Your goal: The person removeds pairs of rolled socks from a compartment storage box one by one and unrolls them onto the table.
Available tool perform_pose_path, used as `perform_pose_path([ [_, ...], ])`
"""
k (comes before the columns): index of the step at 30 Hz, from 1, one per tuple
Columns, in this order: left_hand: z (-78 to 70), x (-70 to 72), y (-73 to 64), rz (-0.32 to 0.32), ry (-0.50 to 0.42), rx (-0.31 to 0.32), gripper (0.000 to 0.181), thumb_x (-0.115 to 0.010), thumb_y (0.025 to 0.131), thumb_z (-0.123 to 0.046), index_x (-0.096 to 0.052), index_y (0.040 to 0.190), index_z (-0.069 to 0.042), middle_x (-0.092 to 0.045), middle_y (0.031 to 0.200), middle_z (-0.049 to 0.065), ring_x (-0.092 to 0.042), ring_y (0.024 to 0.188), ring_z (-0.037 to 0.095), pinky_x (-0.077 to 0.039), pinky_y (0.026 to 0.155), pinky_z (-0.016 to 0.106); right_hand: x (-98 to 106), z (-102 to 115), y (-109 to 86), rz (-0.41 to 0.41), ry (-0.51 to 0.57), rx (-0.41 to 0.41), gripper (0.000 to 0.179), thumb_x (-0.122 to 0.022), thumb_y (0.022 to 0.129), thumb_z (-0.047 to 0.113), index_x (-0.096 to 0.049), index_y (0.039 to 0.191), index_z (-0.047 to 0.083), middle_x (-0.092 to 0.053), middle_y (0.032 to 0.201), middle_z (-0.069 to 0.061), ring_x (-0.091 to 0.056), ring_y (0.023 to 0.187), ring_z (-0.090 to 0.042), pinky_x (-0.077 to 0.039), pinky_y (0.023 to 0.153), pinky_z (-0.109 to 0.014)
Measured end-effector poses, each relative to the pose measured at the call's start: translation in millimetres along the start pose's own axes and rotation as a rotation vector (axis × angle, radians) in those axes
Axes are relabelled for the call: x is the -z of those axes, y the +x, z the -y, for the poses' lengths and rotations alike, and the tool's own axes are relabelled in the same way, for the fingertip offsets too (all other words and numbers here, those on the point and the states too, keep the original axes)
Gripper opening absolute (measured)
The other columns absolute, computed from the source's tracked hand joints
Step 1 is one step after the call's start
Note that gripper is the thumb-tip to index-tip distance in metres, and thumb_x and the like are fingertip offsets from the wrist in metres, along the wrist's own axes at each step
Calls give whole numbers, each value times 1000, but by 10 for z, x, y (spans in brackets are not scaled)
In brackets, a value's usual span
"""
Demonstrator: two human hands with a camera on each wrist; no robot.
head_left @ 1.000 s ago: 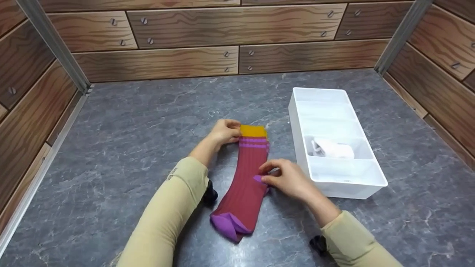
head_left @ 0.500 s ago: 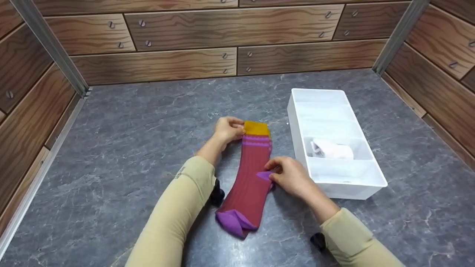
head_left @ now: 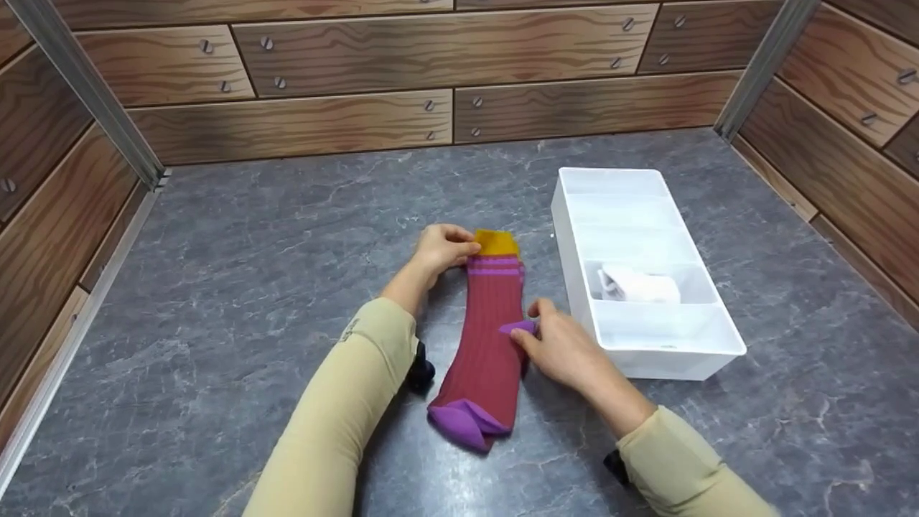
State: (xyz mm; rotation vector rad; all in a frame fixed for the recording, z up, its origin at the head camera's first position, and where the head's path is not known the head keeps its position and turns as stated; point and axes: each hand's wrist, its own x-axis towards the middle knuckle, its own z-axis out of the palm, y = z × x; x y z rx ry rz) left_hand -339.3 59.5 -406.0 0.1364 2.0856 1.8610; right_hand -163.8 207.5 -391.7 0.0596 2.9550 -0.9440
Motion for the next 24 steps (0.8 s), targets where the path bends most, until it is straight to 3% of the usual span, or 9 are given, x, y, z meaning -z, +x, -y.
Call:
perform_pose_path([
  [3, -8, 5, -2, 9, -9, -22, 16, -67, 86, 1, -64, 100, 7, -59, 84, 6, -57, 68, 13, -54, 69, 24, -3, 3, -16, 54, 77, -38, 37, -66, 90, 18, -50, 117, 1, -60, 72, -6, -58, 59, -18, -48, 55, -34],
  [6, -12, 10, -1, 24, -19, -30, 13, -64, 89, 0, -61, 100, 5, -55, 81, 5, -54, 65, 13, -53, 67, 26, -4, 10, -31, 64, 110, -38, 38, -68, 89, 15, -51, 120, 3, -59, 68, -3, -56, 52, -15, -46, 50, -30],
  [13, -16, 13, 8, 70, -10, 2, 6, -58, 94, -4, -55, 99, -1, -58, 85, 7, -58, 69, 17, -56, 68, 31, -38, 65, -134, -73, -128, 129, 32, -72, 86, 16, -58, 111, 1, -58, 85, -12, -56, 73, -24, -51, 67, -40],
  [16, -20, 11, 10, 81, -21, 9, 6, -58, 94, -4, -54, 98, -2, -58, 85, 8, -59, 69, 17, -56, 69, 33, -40, 84, -201, -89, -143, 261, 27, -74, 84, 20, -61, 101, 4, -57, 88, -8, -55, 76, -22, -52, 69, -38],
  [18, -21, 9, 14, 86, -27, 12, 7, -59, 93, -4, -54, 99, -1, -59, 85, 8, -59, 69, 18, -56, 70, 34, -27, 90, -233, 2, -79, 389, 25, -75, 82, 24, -64, 96, 7, -58, 87, -3, -55, 76, -17, -51, 69, -33],
  [20, -18, 7, 19, 90, -33, 18, 12, -61, 92, -3, -54, 102, 0, -60, 86, 8, -58, 69, 17, -56, 72, 34, -13, 95, -257, 166, 14, 512, 25, -77, 79, 28, -67, 93, 10, -60, 88, 2, -56, 77, -12, -51, 69, -27],
  [22, -11, 5, 25, 92, -38, 25, 20, -62, 91, -1, -55, 109, 3, -60, 88, 9, -58, 70, 17, -56, 74, 34, -8, 99, -277, 354, 93, 580, 26, -78, 77, 28, -69, 94, 11, -62, 87, 5, -58, 77, -7, -51, 69, -23],
  [24, 1, -1, 36, 97, -49, 30, 30, -63, 89, 1, -55, 117, 7, -61, 92, 10, -58, 72, 16, -56, 76, 33, -21, 103, -298, 469, 117, 599, 25, -79, 78, 24, -70, 96, 9, -64, 87, 4, -58, 76, -4, -51, 68, -21],
])
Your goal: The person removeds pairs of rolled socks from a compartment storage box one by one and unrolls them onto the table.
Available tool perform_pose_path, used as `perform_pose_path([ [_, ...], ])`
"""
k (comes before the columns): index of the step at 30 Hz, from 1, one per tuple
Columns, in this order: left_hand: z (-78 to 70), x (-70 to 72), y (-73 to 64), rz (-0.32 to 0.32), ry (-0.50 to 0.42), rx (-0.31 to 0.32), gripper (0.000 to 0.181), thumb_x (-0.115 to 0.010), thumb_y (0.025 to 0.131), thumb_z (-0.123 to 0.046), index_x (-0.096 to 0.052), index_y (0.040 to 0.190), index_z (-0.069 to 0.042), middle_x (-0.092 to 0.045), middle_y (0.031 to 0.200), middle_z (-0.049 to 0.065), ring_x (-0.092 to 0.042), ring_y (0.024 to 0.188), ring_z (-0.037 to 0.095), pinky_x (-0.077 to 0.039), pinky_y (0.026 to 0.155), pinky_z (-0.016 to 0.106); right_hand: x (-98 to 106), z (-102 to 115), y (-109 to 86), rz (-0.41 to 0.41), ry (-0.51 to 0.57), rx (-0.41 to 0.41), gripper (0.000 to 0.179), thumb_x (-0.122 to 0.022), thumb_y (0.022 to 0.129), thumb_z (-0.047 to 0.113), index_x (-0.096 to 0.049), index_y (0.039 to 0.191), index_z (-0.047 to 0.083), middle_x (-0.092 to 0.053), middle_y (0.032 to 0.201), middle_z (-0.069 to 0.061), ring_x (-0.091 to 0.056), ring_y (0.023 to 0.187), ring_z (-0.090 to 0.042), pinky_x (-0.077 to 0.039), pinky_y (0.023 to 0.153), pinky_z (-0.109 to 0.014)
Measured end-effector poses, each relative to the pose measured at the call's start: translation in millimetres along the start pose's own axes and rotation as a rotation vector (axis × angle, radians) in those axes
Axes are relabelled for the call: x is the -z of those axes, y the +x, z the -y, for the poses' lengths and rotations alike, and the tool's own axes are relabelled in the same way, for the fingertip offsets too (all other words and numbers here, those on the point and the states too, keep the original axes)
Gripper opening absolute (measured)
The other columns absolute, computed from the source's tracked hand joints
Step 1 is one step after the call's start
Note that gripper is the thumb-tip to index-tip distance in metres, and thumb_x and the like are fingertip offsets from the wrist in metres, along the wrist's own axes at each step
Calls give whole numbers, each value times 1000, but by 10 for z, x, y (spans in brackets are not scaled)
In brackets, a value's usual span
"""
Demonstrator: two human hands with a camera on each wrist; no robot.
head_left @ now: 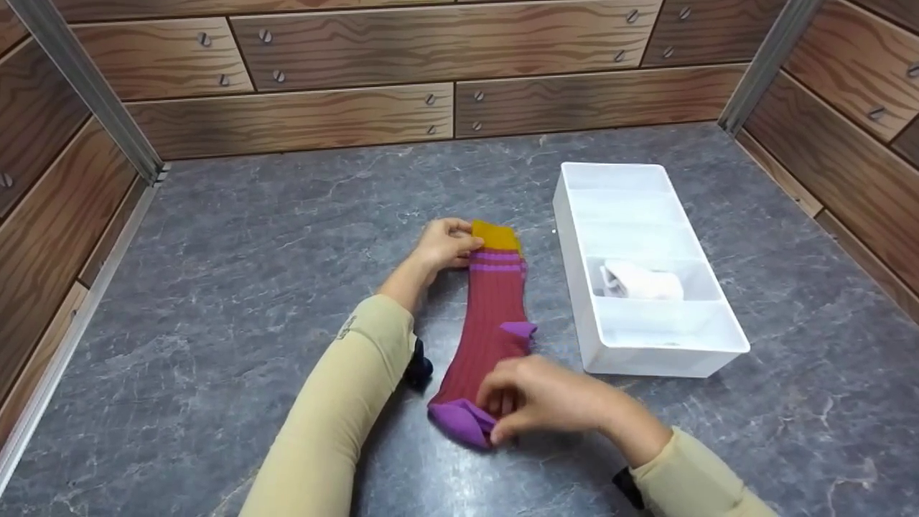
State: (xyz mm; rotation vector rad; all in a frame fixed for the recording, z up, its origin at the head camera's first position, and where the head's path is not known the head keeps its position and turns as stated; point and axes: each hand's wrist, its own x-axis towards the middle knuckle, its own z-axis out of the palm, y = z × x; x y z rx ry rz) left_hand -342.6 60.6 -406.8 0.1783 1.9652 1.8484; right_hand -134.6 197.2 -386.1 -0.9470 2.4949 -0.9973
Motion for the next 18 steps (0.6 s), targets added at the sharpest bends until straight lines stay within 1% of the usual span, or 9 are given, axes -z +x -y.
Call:
perform_pose_path([
  [2, 1, -2, 2, 0, 2, -6, 35, -63, 88, 3, -54, 122, 9, -61, 94, 11, -59, 74, 16, -56, 76, 33, -19, 14, 1, 33, 0, 4, 19, -77, 79, 15, -70, 96, 7, -65, 86, 3, -58, 74, -2, -51, 68, -19],
  [4, -6, -3, -1, -4, 5, -18, 35, -62, 89, 4, -54, 123, 10, -60, 94, 11, -60, 75, 17, -56, 76, 34, -33, 28, 2, 18, -25, 8, 14, -72, 81, 7, -70, 95, 6, -66, 85, 1, -58, 74, -2, -51, 68, -19],
  [6, -25, -2, -10, -11, 11, -29, 33, -61, 90, 4, -55, 122, 8, -58, 93, 11, -61, 74, 17, -56, 75, 35, -26, 51, -4, -28, -60, 11, 14, -68, 81, 4, -70, 95, 8, -66, 86, 2, -57, 75, -3, -50, 69, -20],
  [8, -53, 1, -20, -16, 16, -41, 31, -60, 90, 4, -56, 121, 7, -58, 92, 10, -60, 73, 18, -57, 74, 36, -8, 86, -11, -80, -85, 9, 16, -66, 82, 3, -70, 96, 10, -64, 89, 4, -55, 77, -5, -50, 70, -22],
  [11, -103, 20, -27, -23, -10, -55, 29, -59, 91, 4, -57, 120, 7, -58, 90, 11, -61, 71, 18, -57, 72, 37, 25, 159, -6, -168, -79, 25, 18, -64, 83, 1, -68, 97, 11, -62, 90, 5, -55, 78, -7, -51, 70, -25],
  [15, -174, 83, -34, -41, -50, -70, 29, -60, 90, 5, -58, 119, 7, -59, 90, 10, -60, 68, 17, -57, 71, 36, 42, 262, 35, -272, -73, 80, 17, -65, 85, 0, -68, 98, 9, -62, 90, 4, -57, 78, -8, -53, 69, -24],
  [18, -216, 153, -46, -61, -47, -71, 30, -60, 90, 4, -58, 120, 7, -58, 90, 10, -60, 69, 17, -57, 73, 36, 24, 327, 89, -326, -113, 126, 16, -67, 85, 2, -69, 100, 9, -63, 93, 3, -57, 81, -9, -52, 70, -23],
])
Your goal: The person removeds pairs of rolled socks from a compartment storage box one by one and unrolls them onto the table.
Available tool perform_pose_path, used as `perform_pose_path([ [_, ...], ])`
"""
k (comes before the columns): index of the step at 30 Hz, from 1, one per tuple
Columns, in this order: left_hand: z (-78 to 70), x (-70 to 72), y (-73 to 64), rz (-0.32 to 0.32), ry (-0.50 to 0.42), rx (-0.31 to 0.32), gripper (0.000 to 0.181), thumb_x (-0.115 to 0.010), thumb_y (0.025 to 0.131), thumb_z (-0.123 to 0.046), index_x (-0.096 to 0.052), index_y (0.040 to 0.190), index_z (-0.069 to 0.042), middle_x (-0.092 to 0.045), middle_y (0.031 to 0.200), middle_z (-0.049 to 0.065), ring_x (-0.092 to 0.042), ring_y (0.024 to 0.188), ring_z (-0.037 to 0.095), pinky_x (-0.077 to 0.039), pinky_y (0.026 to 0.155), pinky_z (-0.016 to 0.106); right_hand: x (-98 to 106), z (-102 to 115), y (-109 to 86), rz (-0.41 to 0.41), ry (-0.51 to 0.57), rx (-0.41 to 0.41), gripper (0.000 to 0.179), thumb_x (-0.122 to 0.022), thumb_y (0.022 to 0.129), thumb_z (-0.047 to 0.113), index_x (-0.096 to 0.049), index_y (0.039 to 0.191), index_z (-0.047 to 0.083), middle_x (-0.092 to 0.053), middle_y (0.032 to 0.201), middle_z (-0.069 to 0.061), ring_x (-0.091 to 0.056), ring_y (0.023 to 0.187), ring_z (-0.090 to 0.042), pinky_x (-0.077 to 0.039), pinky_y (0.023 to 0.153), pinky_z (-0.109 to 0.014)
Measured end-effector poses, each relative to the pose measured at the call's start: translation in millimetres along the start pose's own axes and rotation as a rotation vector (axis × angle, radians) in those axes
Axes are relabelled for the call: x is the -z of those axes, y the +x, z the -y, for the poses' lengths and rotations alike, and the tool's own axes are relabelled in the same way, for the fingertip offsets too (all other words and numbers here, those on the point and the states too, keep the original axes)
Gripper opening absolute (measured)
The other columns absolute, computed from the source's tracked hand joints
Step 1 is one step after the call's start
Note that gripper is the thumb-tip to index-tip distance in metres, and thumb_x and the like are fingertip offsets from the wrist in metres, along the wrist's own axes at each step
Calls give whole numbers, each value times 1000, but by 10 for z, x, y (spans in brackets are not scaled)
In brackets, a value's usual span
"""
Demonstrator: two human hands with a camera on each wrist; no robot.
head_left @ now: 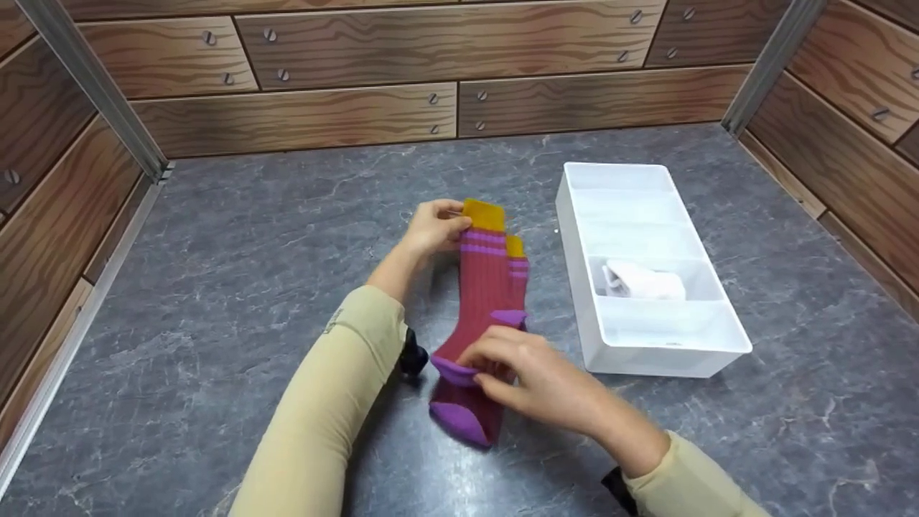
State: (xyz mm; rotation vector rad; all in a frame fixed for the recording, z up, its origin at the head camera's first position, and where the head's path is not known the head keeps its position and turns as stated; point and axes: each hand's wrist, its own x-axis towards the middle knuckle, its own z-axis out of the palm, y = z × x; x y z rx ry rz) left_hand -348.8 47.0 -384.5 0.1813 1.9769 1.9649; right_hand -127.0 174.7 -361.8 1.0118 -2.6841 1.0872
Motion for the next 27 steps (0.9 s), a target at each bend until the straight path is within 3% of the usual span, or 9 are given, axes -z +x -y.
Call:
perform_pose_path([
  [6, -32, 232, -37, -18, 28, 19, 33, -60, 91, 2, -56, 124, 8, -57, 94, 10, -60, 72, 15, -56, 71, 31, -153, 118, 167, -55, -48, 118, 17, -68, 85, 4, -70, 101, 9, -64, 97, 2, -58, 87, -8, -50, 76, -18],
  [10, 17, 398, -59, -34, 60, 50, 35, -59, 91, 3, -56, 125, 7, -58, 97, 10, -60, 75, 14, -55, 69, 27, -271, 177, 249, -20, -72, 184, 19, -68, 85, 4, -70, 103, 9, -64, 98, 0, -59, 92, -10, -47, 84, -16],
  [13, 73, 479, -71, -23, 65, 93, 36, -58, 91, 4, -54, 127, 7, -59, 103, 12, -60, 80, 16, -55, 76, 30, -356, 191, 270, 28, -96, 207, 20, -67, 86, 4, -70, 105, 9, -64, 99, 0, -59, 95, -10, -45, 88, -16],
  [17, 134, 537, -79, -15, 87, 110, 36, -56, 91, 7, -53, 127, 8, -59, 109, 16, -60, 87, 19, -53, 82, 33, -479, 198, 277, 99, -124, 211, 21, -66, 87, 4, -69, 107, 10, -63, 100, 0, -59, 97, -10, -43, 91, -16],
  [24, 164, 550, -87, -28, 193, 75, 38, -60, 89, 8, -56, 127, 6, -61, 114, 20, -58, 86, 16, -52, 69, 22, -662, 205, 251, 153, -222, 290, 20, -65, 88, 6, -70, 107, 12, -63, 100, 1, -58, 96, -10, -43, 90, -15],
  [27, 157, 548, -98, -22, 225, 60, 42, -61, 87, 9, -55, 128, 6, -60, 118, 22, -58, 90, 19, -51, 70, 21, -654, 212, 242, 167, -248, 320, 21, -65, 88, 6, -70, 108, 12, -62, 100, 1, -58, 95, -11, -43, 89, -15],
])
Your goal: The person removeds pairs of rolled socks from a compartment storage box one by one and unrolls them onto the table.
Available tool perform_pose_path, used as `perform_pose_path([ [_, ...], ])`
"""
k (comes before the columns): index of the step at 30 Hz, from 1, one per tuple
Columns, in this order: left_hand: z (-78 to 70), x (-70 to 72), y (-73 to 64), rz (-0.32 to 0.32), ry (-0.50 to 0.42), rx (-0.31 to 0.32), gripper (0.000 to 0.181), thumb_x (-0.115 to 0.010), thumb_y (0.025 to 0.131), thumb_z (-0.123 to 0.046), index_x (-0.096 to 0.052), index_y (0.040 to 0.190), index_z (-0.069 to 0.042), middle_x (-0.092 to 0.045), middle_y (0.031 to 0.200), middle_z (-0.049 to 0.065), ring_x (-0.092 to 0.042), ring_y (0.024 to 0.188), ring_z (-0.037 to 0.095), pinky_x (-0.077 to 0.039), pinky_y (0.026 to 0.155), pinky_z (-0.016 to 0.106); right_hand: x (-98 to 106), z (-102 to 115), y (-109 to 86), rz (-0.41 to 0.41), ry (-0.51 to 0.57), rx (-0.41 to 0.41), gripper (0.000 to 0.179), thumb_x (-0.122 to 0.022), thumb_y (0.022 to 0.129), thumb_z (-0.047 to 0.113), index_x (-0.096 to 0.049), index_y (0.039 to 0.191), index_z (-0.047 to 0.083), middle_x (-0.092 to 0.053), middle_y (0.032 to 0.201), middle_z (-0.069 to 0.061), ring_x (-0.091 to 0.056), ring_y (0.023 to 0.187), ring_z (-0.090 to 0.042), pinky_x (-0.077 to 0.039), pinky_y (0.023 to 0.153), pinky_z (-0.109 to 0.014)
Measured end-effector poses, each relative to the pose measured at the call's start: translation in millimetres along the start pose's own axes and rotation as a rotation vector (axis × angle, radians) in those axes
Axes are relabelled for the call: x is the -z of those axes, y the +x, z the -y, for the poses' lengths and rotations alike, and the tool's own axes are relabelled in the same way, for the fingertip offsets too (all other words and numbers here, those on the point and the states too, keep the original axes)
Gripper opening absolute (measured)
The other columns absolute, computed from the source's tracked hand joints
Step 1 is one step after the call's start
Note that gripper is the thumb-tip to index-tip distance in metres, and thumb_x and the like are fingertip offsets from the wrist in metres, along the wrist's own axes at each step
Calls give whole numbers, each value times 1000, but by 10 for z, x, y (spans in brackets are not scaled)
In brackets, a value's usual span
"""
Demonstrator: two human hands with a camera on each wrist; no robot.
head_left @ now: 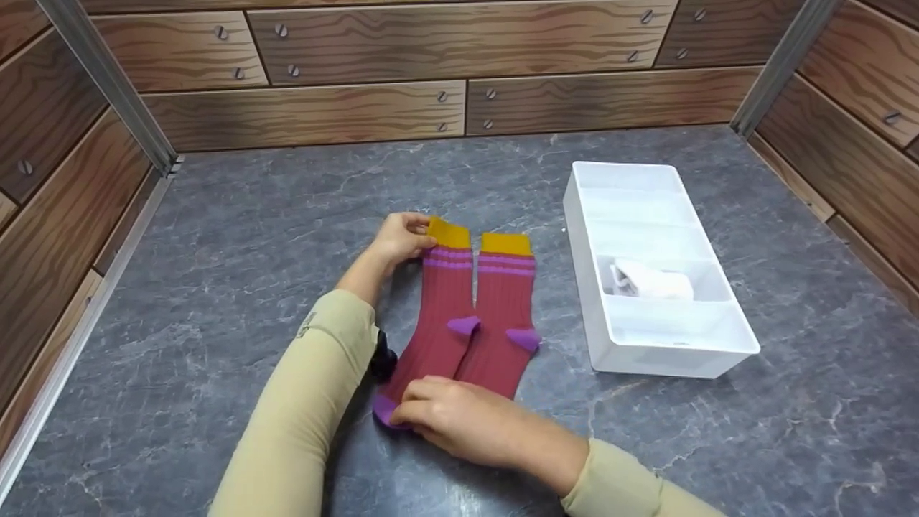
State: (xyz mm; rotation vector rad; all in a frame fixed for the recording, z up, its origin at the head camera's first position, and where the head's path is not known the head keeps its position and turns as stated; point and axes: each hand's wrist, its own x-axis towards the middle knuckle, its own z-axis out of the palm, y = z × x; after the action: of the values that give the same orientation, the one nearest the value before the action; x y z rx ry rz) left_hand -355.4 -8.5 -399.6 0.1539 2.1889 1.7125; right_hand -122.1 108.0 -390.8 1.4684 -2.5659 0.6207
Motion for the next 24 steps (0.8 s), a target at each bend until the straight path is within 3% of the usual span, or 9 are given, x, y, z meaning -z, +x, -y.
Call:
perform_pose_path([
  [3, -20, 8, -17, -16, 33, -39, 45, -62, 85, 10, -53, 129, 7, -58, 123, 23, -58, 102, 24, -52, 80, 24, 107, -23, -12, 4, 6, -58, 22, -65, 87, 6, -69, 108, 10, -62, 102, -1, -58, 96, -12, -46, 88, -18],
  [6, -43, 25, -34, -53, 59, -99, 47, -62, 83, 11, -53, 129, 7, -56, 127, 23, -55, 113, 28, -49, 90, 30, 260, -112, -61, -22, 7, -189, 21, -66, 85, 5, -67, 106, 5, -63, 103, -5, -59, 98, -17, -48, 88, -27],
  [9, -59, 42, -60, -67, 87, -161, 46, -65, 82, 9, -56, 127, 6, -55, 127, 22, -54, 114, 30, -49, 90, 33, 350, -265, -167, -68, -19, -341, 22, -71, 82, 5, -65, 103, 2, -62, 101, -9, -58, 96, -24, -51, 85, -35],
  [11, -61, 48, -76, -3, 121, -212, 44, -66, 81, 9, -57, 125, 7, -56, 126, 23, -55, 112, 32, -49, 89, 34, 355, -372, -253, -84, -52, -419, 27, -76, 78, 6, -63, 101, -1, -59, 96, -10, -56, 92, -26, -51, 80, -38],
  [13, -54, 45, -90, 125, 197, -268, 45, -69, 80, 8, -57, 123, 8, -56, 125, 23, -54, 113, 33, -48, 91, 35, 331, -453, -335, -67, -76, -490, 34, -81, 74, 10, -62, 100, -2, -55, 94, -9, -53, 87, -26, -50, 76, -38],
  [16, -47, 19, -103, 334, 428, -370, 51, -75, 78, 2, -58, 125, 5, -55, 130, 19, -49, 121, 31, -40, 101, 36, 290, -520, -421, -25, -87, -543, 46, -84, 71, 14, -61, 105, -4, -53, 96, -11, -51, 88, -27, -49, 77, -41],
  [18, -49, -10, -109, 416, 588, -418, 56, -79, 77, -4, -58, 128, 1, -51, 136, 17, -42, 128, 30, -33, 107, 36, 277, -542, -449, -12, -79, -558, 50, -85, 70, 13, -61, 109, -7, -54, 100, -14, -51, 91, -29, -49, 80, -42],
  [21, -56, -66, -121, 438, 760, -444, 62, -81, 75, -12, -57, 131, -4, -46, 141, 16, -35, 133, 29, -27, 110, 38, 286, -563, -462, -9, -57, -568, 54, -84, 70, 11, -60, 113, -9, -55, 105, -17, -52, 95, -32, -48, 84, -44],
  [24, -54, -118, -125, 416, 792, -434, 65, -82, 74, -13, -56, 132, -3, -45, 141, 17, -36, 132, 30, -27, 110, 37, 320, -585, -466, 8, -31, -604, 54, -84, 69, 7, -60, 114, -11, -55, 107, -19, -52, 98, -34, -47, 87, -44],
])
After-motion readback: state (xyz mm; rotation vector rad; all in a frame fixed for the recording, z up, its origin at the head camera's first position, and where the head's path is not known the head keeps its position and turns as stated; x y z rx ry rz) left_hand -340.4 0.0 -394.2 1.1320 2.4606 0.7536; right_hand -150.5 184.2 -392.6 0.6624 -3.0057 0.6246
